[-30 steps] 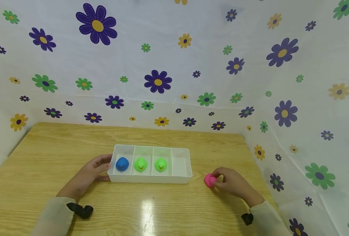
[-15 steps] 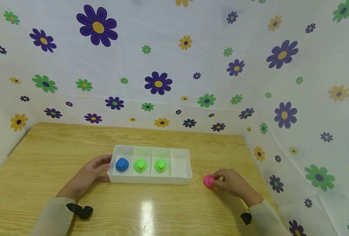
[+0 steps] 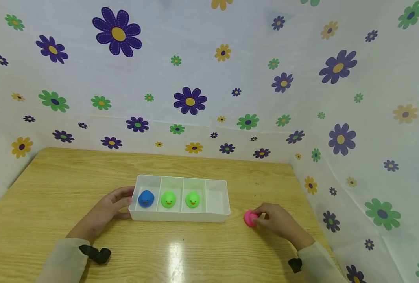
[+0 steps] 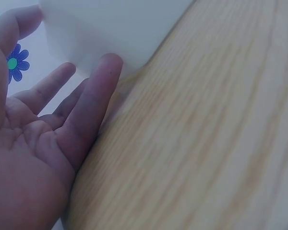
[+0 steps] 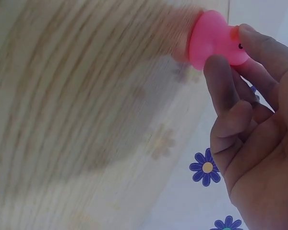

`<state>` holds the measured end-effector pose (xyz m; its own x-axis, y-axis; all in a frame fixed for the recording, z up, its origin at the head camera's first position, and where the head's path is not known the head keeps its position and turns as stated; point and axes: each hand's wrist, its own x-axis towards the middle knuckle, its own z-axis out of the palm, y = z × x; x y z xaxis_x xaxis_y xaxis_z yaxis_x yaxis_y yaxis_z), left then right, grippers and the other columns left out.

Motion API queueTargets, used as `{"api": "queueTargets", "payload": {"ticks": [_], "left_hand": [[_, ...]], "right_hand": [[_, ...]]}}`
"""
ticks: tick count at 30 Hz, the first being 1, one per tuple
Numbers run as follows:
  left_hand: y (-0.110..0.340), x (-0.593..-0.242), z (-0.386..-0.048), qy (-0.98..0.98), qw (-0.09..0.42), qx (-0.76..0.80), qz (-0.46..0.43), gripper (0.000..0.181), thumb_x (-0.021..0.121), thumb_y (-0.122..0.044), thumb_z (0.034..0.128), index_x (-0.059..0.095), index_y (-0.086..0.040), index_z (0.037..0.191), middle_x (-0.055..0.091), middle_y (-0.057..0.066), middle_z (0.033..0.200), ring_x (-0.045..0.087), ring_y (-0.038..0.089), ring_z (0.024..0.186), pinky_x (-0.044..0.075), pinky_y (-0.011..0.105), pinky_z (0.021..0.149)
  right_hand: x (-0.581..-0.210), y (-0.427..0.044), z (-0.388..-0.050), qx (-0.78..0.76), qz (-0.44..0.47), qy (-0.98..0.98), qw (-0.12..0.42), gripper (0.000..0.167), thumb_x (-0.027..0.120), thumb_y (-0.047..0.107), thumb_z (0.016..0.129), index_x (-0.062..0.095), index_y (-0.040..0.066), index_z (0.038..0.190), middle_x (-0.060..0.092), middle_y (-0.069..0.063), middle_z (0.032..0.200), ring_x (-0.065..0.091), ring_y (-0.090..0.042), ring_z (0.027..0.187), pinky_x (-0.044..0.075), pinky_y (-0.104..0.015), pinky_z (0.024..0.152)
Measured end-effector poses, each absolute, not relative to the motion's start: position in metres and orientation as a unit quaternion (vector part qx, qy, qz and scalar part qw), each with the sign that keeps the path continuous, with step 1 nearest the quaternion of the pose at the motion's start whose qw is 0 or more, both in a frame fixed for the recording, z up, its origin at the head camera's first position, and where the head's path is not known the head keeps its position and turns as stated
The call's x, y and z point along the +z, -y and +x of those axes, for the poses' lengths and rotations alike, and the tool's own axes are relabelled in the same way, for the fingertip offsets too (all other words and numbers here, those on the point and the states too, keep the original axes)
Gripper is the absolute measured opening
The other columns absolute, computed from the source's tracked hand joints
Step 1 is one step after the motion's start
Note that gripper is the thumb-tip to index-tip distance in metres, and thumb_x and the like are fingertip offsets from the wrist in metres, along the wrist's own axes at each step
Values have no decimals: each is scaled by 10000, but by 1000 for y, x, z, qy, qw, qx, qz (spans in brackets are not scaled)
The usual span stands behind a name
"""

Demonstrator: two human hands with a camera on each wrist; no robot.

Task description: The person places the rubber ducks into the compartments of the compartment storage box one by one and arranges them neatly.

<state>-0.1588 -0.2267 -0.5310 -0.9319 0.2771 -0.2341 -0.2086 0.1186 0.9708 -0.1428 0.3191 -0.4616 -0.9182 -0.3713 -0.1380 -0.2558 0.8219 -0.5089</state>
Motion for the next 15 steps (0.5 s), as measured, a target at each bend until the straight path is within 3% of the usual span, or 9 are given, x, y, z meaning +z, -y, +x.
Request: {"api": "queueTargets", "payload": {"ticks": [6, 15], "left_hand": [[227, -531, -157, -726, 180, 663, 20, 699, 618, -424, 1039, 345, -117, 1605, 373, 161, 1615, 576, 242, 1262, 585, 382, 923], [227, -534, -157, -721, 180, 669, 25, 684, 626, -404, 1038, 358, -119, 1599, 379, 160, 1611, 572, 241, 1265, 585, 390, 923]], "right_hand": [[-459, -317, -147, -206, -176, -959, 82, 211, 754, 272, 959, 783, 142, 1123, 699, 91, 983, 493, -49, 694, 449, -241, 600], [-438, -294, -164, -222, -202, -952, -64, 236, 786, 203, 937, 769, 117, 1156, 692, 45, 976, 451, -46, 611, 402, -240, 534]]}}
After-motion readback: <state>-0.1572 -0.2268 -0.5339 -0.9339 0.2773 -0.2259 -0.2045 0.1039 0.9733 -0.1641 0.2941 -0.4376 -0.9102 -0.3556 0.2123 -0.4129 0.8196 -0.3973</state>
